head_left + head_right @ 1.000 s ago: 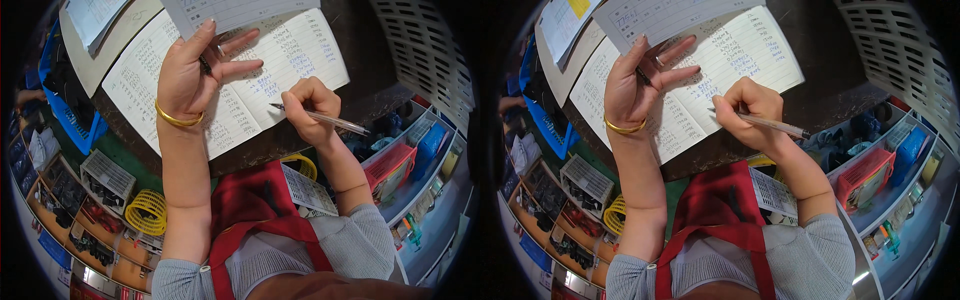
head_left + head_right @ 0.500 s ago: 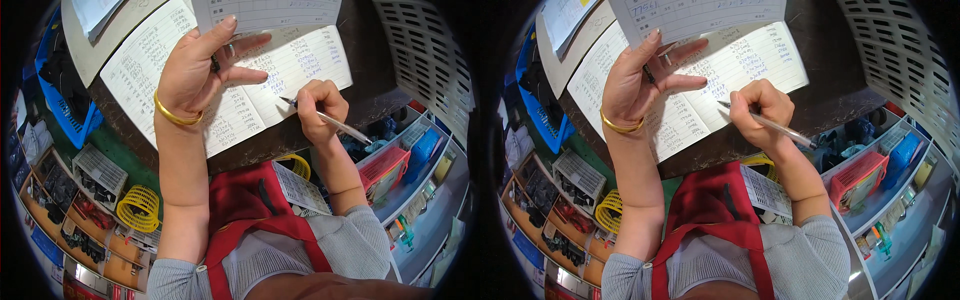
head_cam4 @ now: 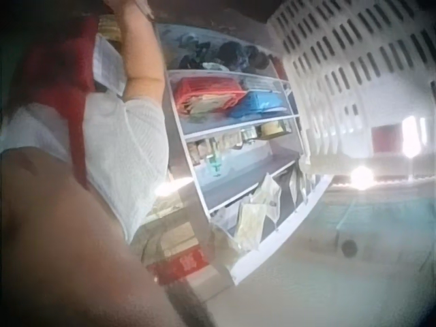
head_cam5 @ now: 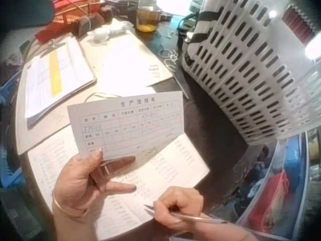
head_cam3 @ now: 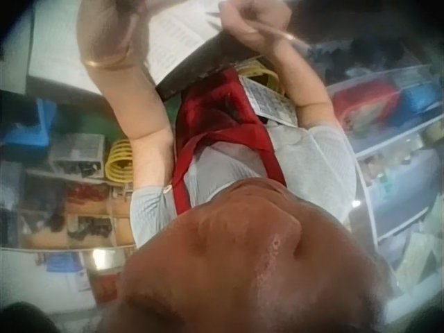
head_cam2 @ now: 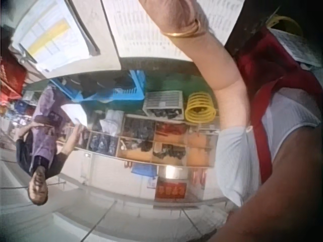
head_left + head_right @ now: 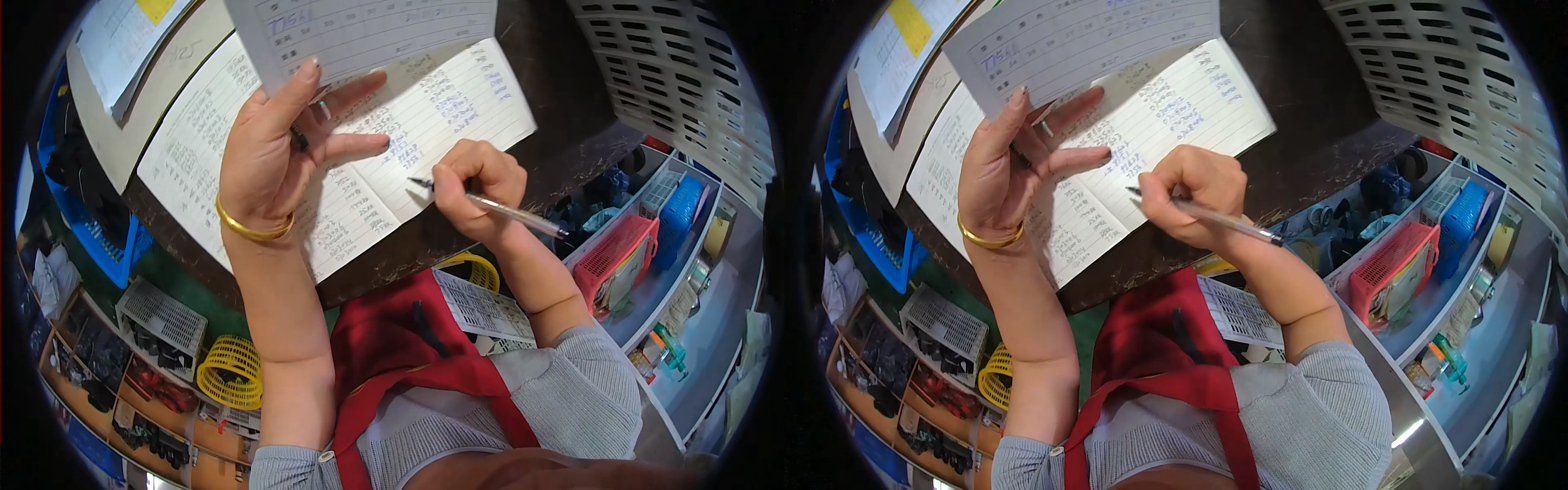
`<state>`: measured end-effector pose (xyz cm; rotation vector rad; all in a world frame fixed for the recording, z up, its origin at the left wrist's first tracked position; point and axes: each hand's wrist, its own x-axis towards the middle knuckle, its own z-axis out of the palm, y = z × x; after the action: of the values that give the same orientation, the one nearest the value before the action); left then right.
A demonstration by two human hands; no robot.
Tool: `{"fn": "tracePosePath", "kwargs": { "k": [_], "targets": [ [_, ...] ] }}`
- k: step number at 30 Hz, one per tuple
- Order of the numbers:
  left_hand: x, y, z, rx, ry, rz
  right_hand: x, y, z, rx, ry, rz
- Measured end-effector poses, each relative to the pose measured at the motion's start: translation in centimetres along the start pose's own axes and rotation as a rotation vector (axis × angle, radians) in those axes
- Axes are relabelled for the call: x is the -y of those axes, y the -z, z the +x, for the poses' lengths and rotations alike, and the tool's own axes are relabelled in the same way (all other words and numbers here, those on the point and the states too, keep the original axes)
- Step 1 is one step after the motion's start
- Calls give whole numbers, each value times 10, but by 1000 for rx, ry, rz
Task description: The person writes information from paper production slips into a notebook using a pen, retrieves another slip from a basket to record its data, and then holds and reads through the open notebook.
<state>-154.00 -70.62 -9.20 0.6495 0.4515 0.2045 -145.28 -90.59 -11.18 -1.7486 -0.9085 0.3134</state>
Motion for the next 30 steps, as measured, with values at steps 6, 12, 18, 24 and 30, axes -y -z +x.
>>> {"fn": "tracePosePath", "kwargs": {
  "k": [6,12,18,24,30],
  "targets": [
    [4,3,4,12,6,-31,3,-3,2,24,-95,-46],
    [5,6,2,13,-11,-23,4,-8,3,61,-74,-100],
    [2,3,1,14,-17,-31,10,-9,6,70,-54,-179],
    [2,5,2,34,-9,-37,10,-8,8,111,17,-231],
    [3,5,2,34,-12,-37,9,-8,7,101,-35,-192]
  ]
}}
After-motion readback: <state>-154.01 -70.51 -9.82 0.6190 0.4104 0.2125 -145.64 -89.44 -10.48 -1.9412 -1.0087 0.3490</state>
